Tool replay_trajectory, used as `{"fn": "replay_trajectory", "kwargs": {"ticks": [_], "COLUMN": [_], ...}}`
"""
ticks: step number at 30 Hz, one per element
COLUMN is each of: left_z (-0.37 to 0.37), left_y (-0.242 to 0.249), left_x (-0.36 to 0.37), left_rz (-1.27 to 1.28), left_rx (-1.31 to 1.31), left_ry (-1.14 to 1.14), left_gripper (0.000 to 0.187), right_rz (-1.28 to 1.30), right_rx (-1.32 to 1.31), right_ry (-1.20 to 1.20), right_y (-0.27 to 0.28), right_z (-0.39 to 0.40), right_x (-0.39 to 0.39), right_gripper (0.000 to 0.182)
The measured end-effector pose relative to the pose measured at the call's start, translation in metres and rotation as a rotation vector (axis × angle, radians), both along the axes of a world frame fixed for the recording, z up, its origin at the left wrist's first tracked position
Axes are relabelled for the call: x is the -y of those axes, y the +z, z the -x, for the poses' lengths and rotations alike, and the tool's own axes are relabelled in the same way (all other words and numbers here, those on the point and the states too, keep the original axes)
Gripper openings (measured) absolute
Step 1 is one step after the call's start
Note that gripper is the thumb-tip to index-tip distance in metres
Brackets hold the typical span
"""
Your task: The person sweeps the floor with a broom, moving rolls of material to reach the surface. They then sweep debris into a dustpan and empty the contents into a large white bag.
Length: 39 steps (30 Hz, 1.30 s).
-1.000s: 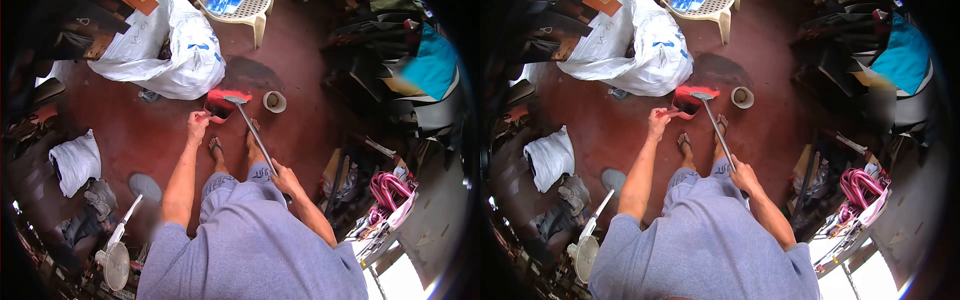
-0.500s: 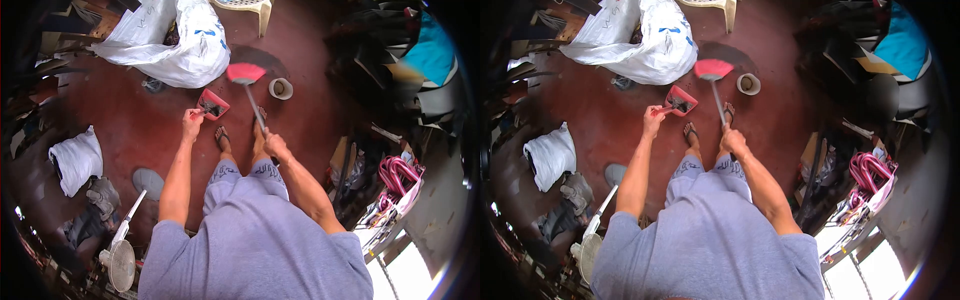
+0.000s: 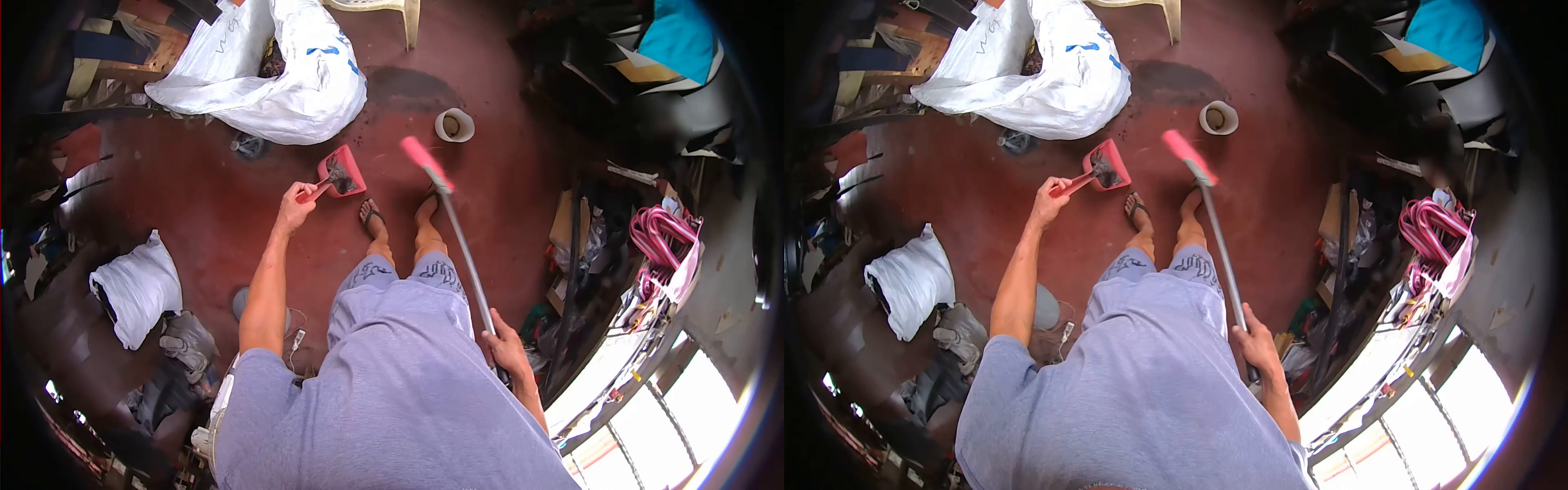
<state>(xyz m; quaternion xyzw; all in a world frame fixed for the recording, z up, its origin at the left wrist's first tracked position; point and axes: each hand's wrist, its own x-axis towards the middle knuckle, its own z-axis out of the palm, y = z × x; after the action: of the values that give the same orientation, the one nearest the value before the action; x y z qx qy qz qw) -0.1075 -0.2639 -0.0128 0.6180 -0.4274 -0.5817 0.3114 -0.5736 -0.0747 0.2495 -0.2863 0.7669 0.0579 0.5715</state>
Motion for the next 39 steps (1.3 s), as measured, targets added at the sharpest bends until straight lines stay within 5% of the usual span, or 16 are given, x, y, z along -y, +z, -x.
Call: {"fn": "replay_trajectory", "kwargs": {"ticks": [3, 7, 11, 13, 15, 22, 24, 29, 35, 39], "left_z": [-0.009, -0.001, 0.020, 0.023, 0.030, 0.053, 0.066, 0.094, 0.119, 0.128], "left_y": [0.002, -0.009, -0.019, -0.020, -0.032, -0.022, -0.010, -0.005, -0.004, -0.011], "left_x": [-0.010, -0.022, -0.023, -0.030, -0.033, -0.030, -0.029, -0.036, -0.042, -0.039], "left_rz": [-0.003, -0.008, 0.029, 0.040, 0.084, -0.016, -0.019, -0.028, -0.070, -0.132], "left_rx": [0.050, 0.074, 0.123, 0.147, 0.139, 0.076, 0.079, 0.111, 0.269, 0.253], "left_ry": [-0.104, -0.118, -0.169, -0.164, -0.170, -0.115, -0.133, -0.176, -0.141, -0.132], "left_gripper": [0.023, 0.023, 0.023, 0.024, 0.024, 0.024, 0.022, 0.021, 0.026, 0.035], "right_rz": [-0.022, 0.020, -0.049, -0.123, -0.054, -0.150, -0.114, -0.116, -0.077, 0.003], "right_rx": [0.019, 0.028, 0.086, 0.220, 0.349, 0.585, 0.493, 0.325, -0.047, -0.039], "right_ry": [-0.329, -0.533, -0.318, -0.231, -0.119, -0.393, -0.333, -0.731, -1.070, -1.175], "right_y": [-0.027, -0.152, -0.209, -0.157, -0.184, -0.056, -0.034, -0.008, -0.108, -0.232], "right_z": [0.006, 0.003, -0.057, -0.098, -0.106, -0.035, -0.006, 0.055, 0.141, 0.219], "right_x": [-0.004, 0.013, 0.032, 0.065, 0.040, 0.016, -0.020, -0.108, -0.185, -0.209], "right_gripper": [0.066, 0.054, 0.023, 0.023, 0.037, 0.064, 0.064, 0.067, 0.073, 0.056]}}
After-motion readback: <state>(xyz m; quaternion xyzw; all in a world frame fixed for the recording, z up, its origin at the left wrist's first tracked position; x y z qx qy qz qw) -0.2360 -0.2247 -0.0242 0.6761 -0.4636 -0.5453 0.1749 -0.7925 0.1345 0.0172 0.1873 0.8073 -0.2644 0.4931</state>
